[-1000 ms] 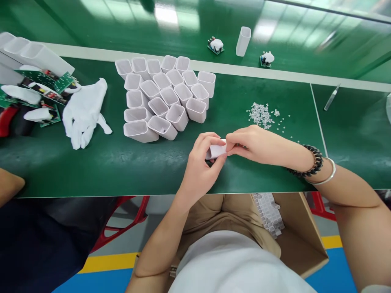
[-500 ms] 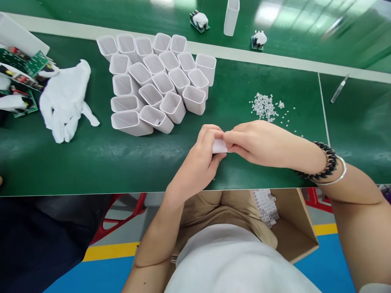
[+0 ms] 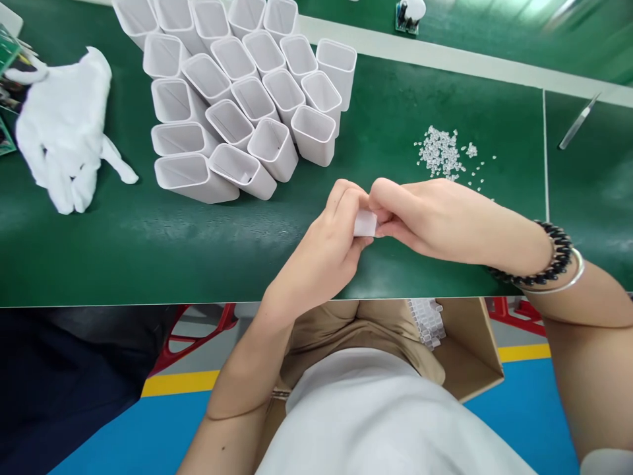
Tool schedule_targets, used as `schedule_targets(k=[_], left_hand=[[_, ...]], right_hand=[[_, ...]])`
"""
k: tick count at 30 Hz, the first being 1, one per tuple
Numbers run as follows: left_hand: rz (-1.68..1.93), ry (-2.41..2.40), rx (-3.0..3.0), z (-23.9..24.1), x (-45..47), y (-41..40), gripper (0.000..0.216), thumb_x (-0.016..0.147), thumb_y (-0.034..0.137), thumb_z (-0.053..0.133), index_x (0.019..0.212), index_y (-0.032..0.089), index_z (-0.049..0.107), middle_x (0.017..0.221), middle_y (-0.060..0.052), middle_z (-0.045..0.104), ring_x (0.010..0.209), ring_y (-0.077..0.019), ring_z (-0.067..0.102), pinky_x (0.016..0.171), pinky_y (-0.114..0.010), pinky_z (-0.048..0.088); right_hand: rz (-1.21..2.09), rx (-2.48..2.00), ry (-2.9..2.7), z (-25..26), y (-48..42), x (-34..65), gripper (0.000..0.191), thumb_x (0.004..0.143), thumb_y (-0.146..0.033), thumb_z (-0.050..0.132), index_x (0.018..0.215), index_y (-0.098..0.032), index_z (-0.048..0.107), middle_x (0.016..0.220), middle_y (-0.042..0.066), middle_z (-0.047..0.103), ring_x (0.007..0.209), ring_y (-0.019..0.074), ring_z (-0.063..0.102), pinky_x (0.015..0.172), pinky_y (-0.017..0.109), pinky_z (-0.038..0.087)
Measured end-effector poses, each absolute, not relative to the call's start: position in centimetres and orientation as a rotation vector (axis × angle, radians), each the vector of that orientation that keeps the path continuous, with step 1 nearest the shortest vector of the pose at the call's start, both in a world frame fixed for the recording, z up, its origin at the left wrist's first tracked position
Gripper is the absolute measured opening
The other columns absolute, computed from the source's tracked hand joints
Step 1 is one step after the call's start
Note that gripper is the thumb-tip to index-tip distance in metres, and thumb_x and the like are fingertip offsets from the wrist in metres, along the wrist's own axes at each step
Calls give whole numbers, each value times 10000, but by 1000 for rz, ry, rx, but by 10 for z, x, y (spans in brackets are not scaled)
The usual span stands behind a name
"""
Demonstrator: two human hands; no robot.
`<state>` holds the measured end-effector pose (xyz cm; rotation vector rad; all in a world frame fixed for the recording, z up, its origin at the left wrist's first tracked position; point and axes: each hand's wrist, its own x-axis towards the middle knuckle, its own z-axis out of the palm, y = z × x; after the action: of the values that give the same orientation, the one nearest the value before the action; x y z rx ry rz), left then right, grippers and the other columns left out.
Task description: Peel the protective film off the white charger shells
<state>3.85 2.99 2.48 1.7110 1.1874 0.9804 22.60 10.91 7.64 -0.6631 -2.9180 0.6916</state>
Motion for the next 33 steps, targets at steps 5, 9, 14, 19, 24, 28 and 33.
schedule_targets(k=[5,9,14,19,24,28,33], left_hand=[[1002,1188,1658,22,37,26,335,844,29,616,1096,239,549,1150,-77,500,1057,-233,567,846,-356,525],[996,1226,1735,19,37,20,361,892,98,617,1189,256,488,1219,-92,485,1100,-220,552,726,-291,514],[1104,1264,1754,15,38,16,268,899,113,640,1107,239,528,1198,-74,536,1095,-192,576,699,-250,522],[1176,1268,1704,15,38,14,265,873,109,691,1074,229,566,1198,-64,566,1079,-174,585,734,-249,541],[1243,1322,1725,17,39,14,268,837,122,731,1036,221,581,1146,-59,585,1026,-173,603,693,-257,531],[1278,1337,1743,18,40,14,279,806,111,751,1001,222,586,1102,-47,586,989,-165,603,655,-247,521],[1321,1326,1785,19,40,15,300,774,87,775,968,228,596,1031,-23,563,999,-169,606,735,-280,548]], right_hand=[[600,-715,-2890,63,101,235,148,1067,-303,432,1000,-209,526,755,11,571,604,136,488,550,269,294],[737,-824,-2743,51,96,242,242,1056,-377,492,889,-203,483,698,-23,528,554,111,449,529,245,316],[963,-861,-2649,50,90,241,219,1028,-336,556,861,-196,532,698,-25,587,571,111,508,541,238,332],[1162,-904,-2497,56,86,242,95,989,-227,573,899,-197,580,728,-30,678,596,110,589,565,224,400],[1303,-888,-2405,57,82,243,88,982,-165,535,932,-185,604,792,-14,742,678,112,684,630,216,484],[1244,-867,-2441,55,80,242,96,976,-170,539,914,-183,611,771,-5,736,657,113,669,575,215,450],[1059,-790,-2512,51,77,244,142,997,-204,508,882,-193,590,720,-12,688,603,103,599,562,222,411]])
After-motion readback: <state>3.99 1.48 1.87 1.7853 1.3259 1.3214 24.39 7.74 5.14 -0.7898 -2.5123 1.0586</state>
